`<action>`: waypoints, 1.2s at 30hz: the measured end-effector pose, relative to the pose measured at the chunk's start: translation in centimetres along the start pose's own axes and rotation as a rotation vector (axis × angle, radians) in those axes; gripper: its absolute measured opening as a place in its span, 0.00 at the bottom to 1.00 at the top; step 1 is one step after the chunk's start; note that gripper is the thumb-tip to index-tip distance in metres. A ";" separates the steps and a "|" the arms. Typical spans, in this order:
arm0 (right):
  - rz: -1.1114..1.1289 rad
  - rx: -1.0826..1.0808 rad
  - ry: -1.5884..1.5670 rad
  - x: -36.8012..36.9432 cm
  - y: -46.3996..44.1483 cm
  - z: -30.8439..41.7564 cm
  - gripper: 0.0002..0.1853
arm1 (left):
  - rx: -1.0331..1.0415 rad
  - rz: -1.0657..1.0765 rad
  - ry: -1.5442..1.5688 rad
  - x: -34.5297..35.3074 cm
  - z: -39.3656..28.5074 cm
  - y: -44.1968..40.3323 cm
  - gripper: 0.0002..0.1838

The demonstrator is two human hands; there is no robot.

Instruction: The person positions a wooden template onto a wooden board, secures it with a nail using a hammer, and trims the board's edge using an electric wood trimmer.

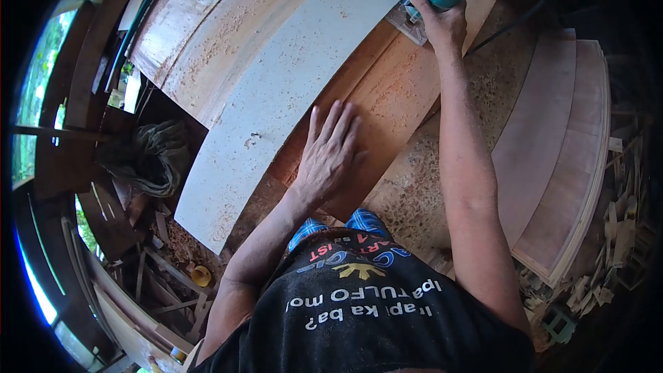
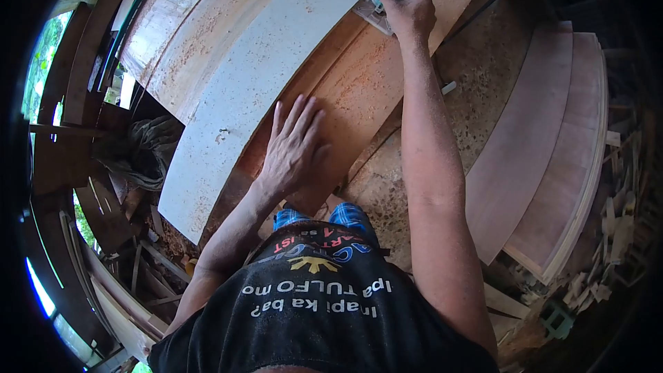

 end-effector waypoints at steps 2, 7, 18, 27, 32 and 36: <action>0.002 0.015 -0.001 0.0 -0.1 -0.3 0.47 | 0.013 -0.076 0.017 0.0 -0.4 -2.9 0.33; 0.007 0.054 0.034 -0.1 0.3 0.2 0.48 | -0.036 -0.180 -0.021 2.4 -0.8 -11.6 0.34; -0.057 0.077 0.105 -0.5 -0.2 0.4 0.46 | -0.161 -0.173 -0.086 4.4 -0.8 -17.2 0.40; -0.061 0.054 0.050 -0.4 -0.8 -0.7 0.46 | -0.206 -0.193 -0.097 4.4 -0.9 -18.1 0.38; -0.058 0.052 0.047 -0.7 -1.4 -0.3 0.46 | -0.208 -0.217 -0.080 4.6 -0.9 -18.6 0.38; -0.053 0.069 0.062 -0.7 -2.0 -0.9 0.46 | -0.211 -0.210 -0.091 4.9 -0.9 -19.3 0.38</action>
Point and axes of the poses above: each hand's wrist, its own y-axis away from the middle knuckle, its own x-axis out of the palm, z = x × y, the point moved 10 cm from there along -y, towards the middle knuckle, and after that the axes turned 14 degrees about -y, right-handed, at the moved point
